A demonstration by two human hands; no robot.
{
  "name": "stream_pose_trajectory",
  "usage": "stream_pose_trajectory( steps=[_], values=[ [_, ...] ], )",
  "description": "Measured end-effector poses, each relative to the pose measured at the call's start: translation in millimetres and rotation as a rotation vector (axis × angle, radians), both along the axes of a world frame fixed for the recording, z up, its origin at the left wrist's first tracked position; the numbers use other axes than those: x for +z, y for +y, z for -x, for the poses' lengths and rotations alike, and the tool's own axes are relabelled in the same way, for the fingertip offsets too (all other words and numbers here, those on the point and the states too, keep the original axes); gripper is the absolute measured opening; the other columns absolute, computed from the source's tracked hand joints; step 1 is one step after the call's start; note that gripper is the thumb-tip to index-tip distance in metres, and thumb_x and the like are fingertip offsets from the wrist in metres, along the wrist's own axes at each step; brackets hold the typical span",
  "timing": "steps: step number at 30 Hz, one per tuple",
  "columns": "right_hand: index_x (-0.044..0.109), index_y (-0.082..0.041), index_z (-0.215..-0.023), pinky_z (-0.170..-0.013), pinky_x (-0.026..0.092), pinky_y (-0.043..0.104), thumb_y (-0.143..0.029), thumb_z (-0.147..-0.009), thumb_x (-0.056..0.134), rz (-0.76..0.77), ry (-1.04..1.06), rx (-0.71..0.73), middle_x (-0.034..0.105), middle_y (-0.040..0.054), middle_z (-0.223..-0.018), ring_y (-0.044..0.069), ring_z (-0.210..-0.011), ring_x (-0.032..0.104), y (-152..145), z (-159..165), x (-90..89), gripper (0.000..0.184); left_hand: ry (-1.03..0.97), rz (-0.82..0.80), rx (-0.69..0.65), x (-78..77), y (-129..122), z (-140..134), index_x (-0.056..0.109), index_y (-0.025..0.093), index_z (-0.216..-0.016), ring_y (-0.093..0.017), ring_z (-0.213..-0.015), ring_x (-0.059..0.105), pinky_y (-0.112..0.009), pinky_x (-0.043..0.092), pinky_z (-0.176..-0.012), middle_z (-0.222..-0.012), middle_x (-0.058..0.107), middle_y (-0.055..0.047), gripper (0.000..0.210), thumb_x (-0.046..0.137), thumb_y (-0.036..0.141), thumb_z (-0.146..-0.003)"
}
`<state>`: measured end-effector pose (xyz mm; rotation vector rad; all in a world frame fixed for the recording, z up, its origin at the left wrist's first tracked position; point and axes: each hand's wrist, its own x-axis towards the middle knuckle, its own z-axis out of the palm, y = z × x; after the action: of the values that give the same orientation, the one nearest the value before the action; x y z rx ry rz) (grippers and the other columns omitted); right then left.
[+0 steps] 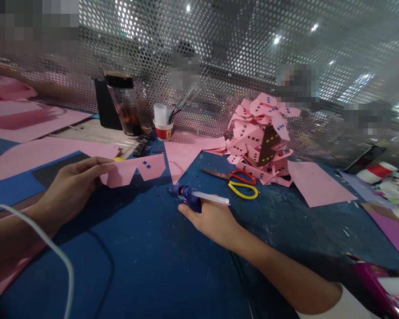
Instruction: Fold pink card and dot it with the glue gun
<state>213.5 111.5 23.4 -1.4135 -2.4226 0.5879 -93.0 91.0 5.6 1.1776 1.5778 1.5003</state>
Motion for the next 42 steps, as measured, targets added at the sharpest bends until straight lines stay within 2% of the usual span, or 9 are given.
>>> stream_pose_trajectory(
  steps=[3, 14, 20, 24, 27, 30, 37, 39, 42],
  values=[
    [0.074, -0.021, -0.113, -0.091, 0.055, 0.052, -0.050, -0.093, 0.057, -0.005, -0.025, -0.003, 0.076, 0.0124, -0.110, 0.037, -0.108, 0.070, -0.7, 0.9, 1.4, 0.039, -0.096, 0.008, -0.026, 0.2, -0.5, 0.1, 0.070, 0.017, -0.073, -0.012, -0.065, 0.056, -0.021, 0.040, -0.063, -0.066, 0.068, 0.001, 0.019, 0.073, 0.036, -0.079],
    [0.074, -0.022, -0.110, -0.092, 0.054, 0.052, -0.052, -0.093, 0.056, 0.020, -0.039, -0.020, 0.076, 0.0121, -0.110, 0.037, -0.108, 0.069, -0.3, 1.4, 2.1, 0.039, -0.117, 0.013, 0.006, -2.4, 0.6, 1.9, 0.073, 0.019, -0.076, -0.011, -0.063, 0.056, -0.020, 0.040, -0.060, -0.067, 0.068, 0.003, 0.016, 0.076, 0.034, -0.077],
    [0.070, -0.021, -0.118, -0.098, 0.051, 0.050, -0.051, -0.092, 0.058, 0.039, 0.104, -0.023, 0.074, 0.0110, -0.117, 0.034, -0.114, 0.066, -0.7, -1.4, -2.7, 0.042, -0.150, 0.009, 0.030, -0.8, 0.6, 0.6, 0.074, 0.018, -0.076, -0.009, -0.060, 0.053, -0.019, 0.038, -0.056, -0.065, 0.066, 0.003, 0.015, 0.077, 0.032, -0.075],
    [0.070, -0.019, -0.110, -0.082, 0.055, 0.041, -0.049, -0.092, 0.060, 0.058, 0.190, -0.046, 0.075, 0.0093, -0.096, 0.029, -0.097, 0.070, -0.8, -2.0, -4.7, 0.036, -0.152, 0.004, 0.022, 1.7, 0.0, -1.4, 0.073, 0.017, -0.077, -0.011, -0.063, 0.055, -0.020, 0.039, -0.058, -0.067, 0.067, 0.002, 0.016, 0.077, 0.033, -0.074],
    [0.070, -0.019, -0.102, -0.069, 0.054, 0.036, -0.048, -0.092, 0.060, 0.055, 0.251, -0.059, 0.069, 0.0049, -0.074, 0.024, -0.079, 0.069, -1.5, -2.2, -7.3, 0.032, -0.134, 0.002, -0.002, 2.9, -0.3, -1.8, 0.072, 0.017, -0.074, -0.012, -0.064, 0.056, -0.021, 0.040, -0.061, -0.065, 0.067, 0.001, 0.015, 0.075, 0.032, -0.075],
    [0.069, -0.021, -0.096, -0.063, 0.052, 0.033, -0.048, -0.093, 0.059, 0.047, 0.314, -0.062, 0.062, 0.0011, -0.064, 0.022, -0.070, 0.065, -2.6, -2.9, -10.7, 0.029, -0.109, 0.011, 0.001, 1.6, -0.7, -0.4, 0.071, 0.018, -0.073, -0.014, -0.064, 0.056, -0.023, 0.039, -0.059, -0.065, 0.067, 0.001, 0.016, 0.075, 0.033, -0.077],
    [0.059, -0.022, -0.070, -0.055, 0.048, 0.030, -0.055, -0.092, 0.058, 0.010, 0.371, -0.090, 0.055, -0.0003, -0.056, 0.018, -0.057, 0.058, -6.7, -3.0, -13.4, 0.040, -0.102, 0.027, 0.006, -0.5, -0.4, 2.2, 0.072, 0.018, -0.079, -0.014, -0.067, 0.055, -0.023, 0.039, -0.061, -0.071, 0.067, 0.001, 0.019, 0.076, 0.037, -0.076],
    [0.058, -0.022, -0.069, -0.055, 0.048, 0.030, -0.056, -0.092, 0.057, -0.003, 0.356, -0.088, 0.056, 0.0000, -0.057, 0.017, -0.056, 0.057, -9.1, -2.3, -13.6, 0.041, -0.113, 0.017, -0.007, -0.4, 0.2, 2.0, 0.072, 0.018, -0.079, -0.013, -0.068, 0.054, -0.022, 0.039, -0.063, -0.072, 0.067, 0.002, 0.019, 0.076, 0.037, -0.076],
    [0.065, -0.022, -0.077, -0.060, 0.051, 0.032, -0.055, -0.091, 0.059, -0.042, 0.334, -0.113, 0.063, 0.0027, -0.067, 0.019, -0.064, 0.061, -13.2, -1.5, -15.7, 0.037, -0.099, 0.008, -0.010, -1.8, 0.7, 2.7, 0.073, 0.018, -0.084, -0.012, -0.068, 0.052, -0.021, 0.036, -0.061, -0.076, 0.066, 0.002, 0.022, 0.078, 0.039, -0.076]
  ],
)
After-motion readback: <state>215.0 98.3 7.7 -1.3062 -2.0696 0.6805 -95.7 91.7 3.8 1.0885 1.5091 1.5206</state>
